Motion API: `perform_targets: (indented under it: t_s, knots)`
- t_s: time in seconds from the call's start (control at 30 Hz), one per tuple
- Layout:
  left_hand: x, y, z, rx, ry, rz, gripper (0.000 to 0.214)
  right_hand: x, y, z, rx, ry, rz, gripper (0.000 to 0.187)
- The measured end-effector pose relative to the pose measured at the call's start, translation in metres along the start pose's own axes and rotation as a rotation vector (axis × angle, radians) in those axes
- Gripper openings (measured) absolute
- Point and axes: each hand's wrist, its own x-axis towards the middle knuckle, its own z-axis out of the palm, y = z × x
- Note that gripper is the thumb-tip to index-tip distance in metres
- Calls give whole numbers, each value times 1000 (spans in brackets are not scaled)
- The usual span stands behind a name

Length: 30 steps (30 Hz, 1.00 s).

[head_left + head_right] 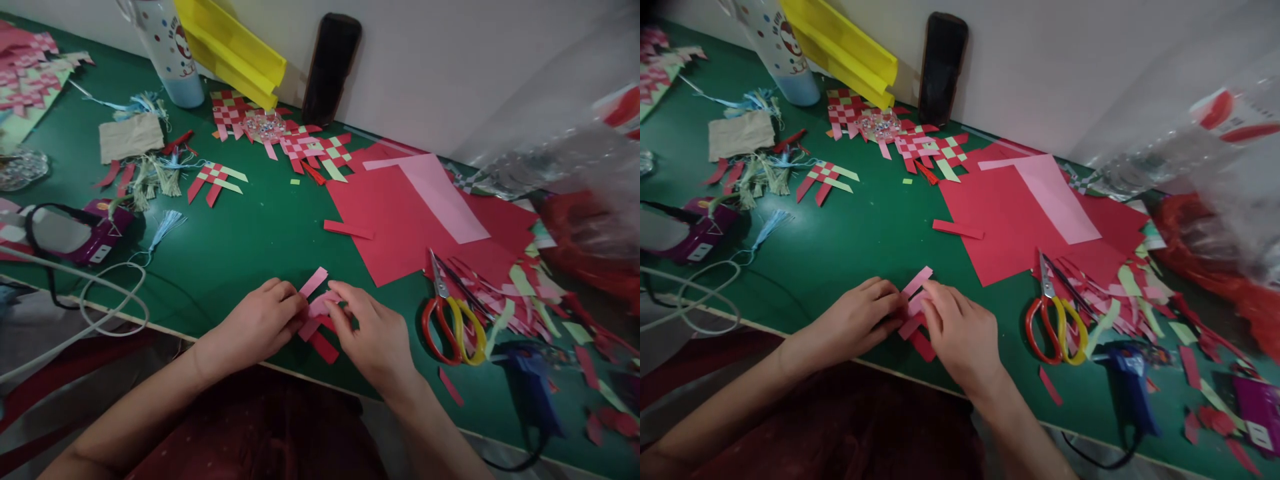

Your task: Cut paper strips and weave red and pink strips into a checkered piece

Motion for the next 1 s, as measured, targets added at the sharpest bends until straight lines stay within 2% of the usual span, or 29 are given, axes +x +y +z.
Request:
perform_targets:
  t_s: [0.1, 0.27, 0.4, 0.5, 0.6, 0.67, 0.73, 0.83, 1.0]
  knots:
    - [1, 1, 2, 23, 8, -15, 12, 4, 3, 6, -24, -44, 97, 24]
    - [1, 2, 0, -33, 40, -13, 20, 5, 7, 13, -9, -196, 220, 32]
    - [-1, 0, 0, 10, 9, 23, 18, 8, 10, 12, 91, -159, 245, 37]
    - [-1, -3, 4, 62, -12, 22, 18, 9, 11, 4, 115, -72, 213, 36]
    - [-2, -4, 8, 75, -12, 17, 17, 7, 9, -7, 103, -12, 67, 20]
    - [-2, -4, 8, 53, -10, 19, 15, 3, 5, -12, 120, -76, -61, 13]
    - [-2, -2, 6, 17, -4, 16, 12, -4, 0, -13, 122, -181, -128, 13]
    - [-3, -1, 0, -33, -8, 5, 22, -15, -5, -8, 86, -265, -105, 15]
    - [-4, -1, -5, -44, -33, 35, 35, -25, -10, 2, 50, -306, -57, 25]
